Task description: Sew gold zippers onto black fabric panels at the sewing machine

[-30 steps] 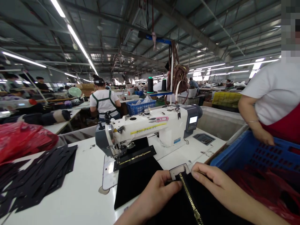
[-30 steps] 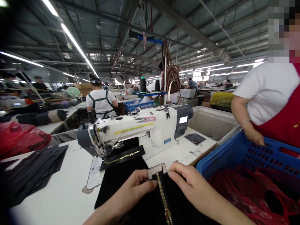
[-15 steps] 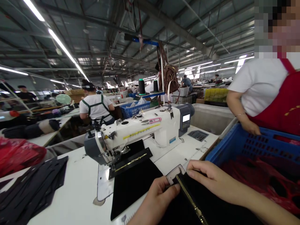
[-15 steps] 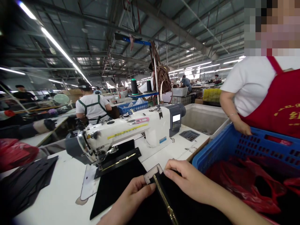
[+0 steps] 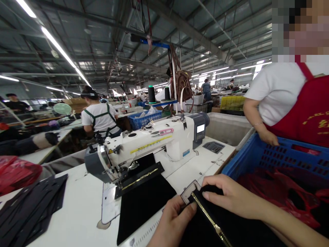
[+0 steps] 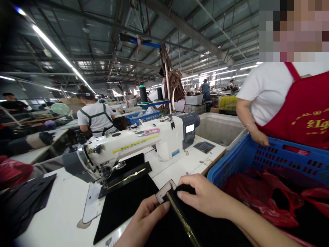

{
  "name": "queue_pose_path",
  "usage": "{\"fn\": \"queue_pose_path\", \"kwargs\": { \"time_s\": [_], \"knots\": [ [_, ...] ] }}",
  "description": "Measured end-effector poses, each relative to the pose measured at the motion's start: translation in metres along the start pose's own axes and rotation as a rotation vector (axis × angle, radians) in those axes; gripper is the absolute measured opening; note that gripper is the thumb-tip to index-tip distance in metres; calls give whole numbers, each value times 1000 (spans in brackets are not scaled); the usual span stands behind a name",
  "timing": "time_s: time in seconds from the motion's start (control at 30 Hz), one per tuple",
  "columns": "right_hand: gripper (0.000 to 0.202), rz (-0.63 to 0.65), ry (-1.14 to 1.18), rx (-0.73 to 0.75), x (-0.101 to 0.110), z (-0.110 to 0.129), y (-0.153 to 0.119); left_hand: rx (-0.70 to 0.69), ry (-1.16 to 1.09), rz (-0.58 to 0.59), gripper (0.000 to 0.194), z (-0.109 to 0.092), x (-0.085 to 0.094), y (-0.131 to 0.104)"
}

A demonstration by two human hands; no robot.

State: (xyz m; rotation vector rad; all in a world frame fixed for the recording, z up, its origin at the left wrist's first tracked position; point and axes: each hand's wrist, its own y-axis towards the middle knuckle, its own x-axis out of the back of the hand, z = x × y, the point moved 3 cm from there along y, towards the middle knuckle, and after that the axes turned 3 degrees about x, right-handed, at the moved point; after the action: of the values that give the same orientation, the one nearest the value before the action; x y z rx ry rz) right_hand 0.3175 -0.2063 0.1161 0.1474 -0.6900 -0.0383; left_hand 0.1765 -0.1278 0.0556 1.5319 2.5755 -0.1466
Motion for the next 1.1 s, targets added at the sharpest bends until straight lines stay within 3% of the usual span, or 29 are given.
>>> {"fn": "queue_pose_path", "kwargs": {
  "time_s": [0.17, 0.43, 0.73, 1.1],
  "knots": [
    [23, 13, 53, -17, 3, 0, 0, 33, 7, -10, 46, 3, 6, -1],
    [30, -93, 126, -92, -2, -5, -1, -1, -72, 3, 42, -24, -3, -6],
    [35, -74, 222, -159, -6, -6, -5, -18, -47, 8, 35, -21, 2, -6],
    [31, -41, 146, -91, -3, 4, -8, -65, 8, 23, 49, -20, 3, -7]
  ]
}}
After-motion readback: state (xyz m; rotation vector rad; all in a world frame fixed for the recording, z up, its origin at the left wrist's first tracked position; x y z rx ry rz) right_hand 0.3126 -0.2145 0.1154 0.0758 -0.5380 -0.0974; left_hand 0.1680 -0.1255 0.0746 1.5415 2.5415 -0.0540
